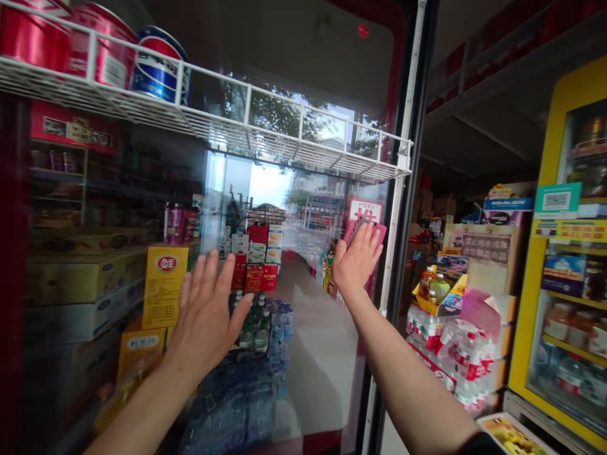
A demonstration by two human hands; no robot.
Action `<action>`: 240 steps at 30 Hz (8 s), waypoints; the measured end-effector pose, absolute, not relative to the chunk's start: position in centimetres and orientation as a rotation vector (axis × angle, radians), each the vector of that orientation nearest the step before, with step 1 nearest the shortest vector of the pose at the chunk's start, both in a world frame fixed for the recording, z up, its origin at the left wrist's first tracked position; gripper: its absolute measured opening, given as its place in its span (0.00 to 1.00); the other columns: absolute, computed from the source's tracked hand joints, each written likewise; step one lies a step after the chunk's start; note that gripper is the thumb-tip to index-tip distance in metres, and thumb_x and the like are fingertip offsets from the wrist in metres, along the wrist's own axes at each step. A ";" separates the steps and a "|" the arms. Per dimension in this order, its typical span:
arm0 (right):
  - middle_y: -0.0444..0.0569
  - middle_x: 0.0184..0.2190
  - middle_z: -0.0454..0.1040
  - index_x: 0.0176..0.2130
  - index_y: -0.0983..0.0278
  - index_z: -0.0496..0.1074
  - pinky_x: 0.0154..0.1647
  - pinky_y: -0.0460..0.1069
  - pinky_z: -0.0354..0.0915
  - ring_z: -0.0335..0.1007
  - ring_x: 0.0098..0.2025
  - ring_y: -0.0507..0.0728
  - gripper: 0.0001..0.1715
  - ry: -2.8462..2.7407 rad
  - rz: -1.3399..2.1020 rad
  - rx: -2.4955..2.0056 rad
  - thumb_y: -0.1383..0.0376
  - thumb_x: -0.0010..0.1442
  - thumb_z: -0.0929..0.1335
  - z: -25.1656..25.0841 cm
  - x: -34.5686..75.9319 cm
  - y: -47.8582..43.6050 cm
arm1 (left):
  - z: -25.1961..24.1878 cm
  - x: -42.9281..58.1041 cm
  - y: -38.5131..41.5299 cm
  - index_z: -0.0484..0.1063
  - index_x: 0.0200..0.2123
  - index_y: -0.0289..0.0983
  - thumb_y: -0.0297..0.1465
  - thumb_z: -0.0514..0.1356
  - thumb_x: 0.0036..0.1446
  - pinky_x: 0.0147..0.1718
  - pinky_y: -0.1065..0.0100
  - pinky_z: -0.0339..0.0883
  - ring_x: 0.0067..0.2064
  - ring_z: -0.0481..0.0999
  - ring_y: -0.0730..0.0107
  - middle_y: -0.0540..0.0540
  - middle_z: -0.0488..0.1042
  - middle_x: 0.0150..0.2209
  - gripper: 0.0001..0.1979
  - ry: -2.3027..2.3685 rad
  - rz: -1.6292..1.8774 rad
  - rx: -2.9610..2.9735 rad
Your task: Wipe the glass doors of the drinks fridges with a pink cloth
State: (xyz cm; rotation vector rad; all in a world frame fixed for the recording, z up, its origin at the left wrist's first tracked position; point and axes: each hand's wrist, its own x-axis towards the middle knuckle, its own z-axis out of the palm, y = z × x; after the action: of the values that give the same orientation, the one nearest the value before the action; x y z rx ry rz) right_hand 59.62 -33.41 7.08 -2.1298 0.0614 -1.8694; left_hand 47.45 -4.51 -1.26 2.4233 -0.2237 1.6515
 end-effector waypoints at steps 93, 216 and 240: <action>0.60 0.82 0.52 0.82 0.65 0.47 0.84 0.75 0.39 0.40 0.84 0.73 0.46 -1.952 -1.764 -2.042 0.64 0.75 0.66 9.0 54.0 -0.6 | 3.7 42.6 9.8 0.46 0.82 0.35 0.46 0.49 0.76 0.78 0.34 0.44 0.84 0.42 0.43 0.34 0.42 0.83 0.39 0.002 1.658 2.531; 0.55 0.82 0.52 0.81 0.67 0.51 0.85 0.68 0.26 0.38 0.85 0.66 0.42 -1.323 -1.709 -2.267 0.58 0.77 0.64 -1.2 54.5 -15.7 | -5.9 42.4 2.7 0.42 0.82 0.37 0.44 0.52 0.76 0.77 0.31 0.46 0.84 0.42 0.40 0.30 0.44 0.83 0.40 0.011 1.570 2.517; 0.69 0.81 0.51 0.82 0.73 0.46 0.78 0.81 0.47 0.43 0.83 0.78 0.48 0.016 -1.783 -2.054 0.56 0.73 0.61 2.3 56.9 -21.4 | -4.5 40.1 10.7 0.46 0.81 0.33 0.47 0.50 0.76 0.78 0.32 0.45 0.84 0.43 0.41 0.31 0.46 0.83 0.40 0.124 1.576 2.457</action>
State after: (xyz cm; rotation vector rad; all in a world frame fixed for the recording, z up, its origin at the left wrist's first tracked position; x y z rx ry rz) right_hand 56.93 -21.40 2.28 -2.0545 0.0161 -1.7827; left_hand 40.12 10.66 -4.53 2.4573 0.1242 1.5763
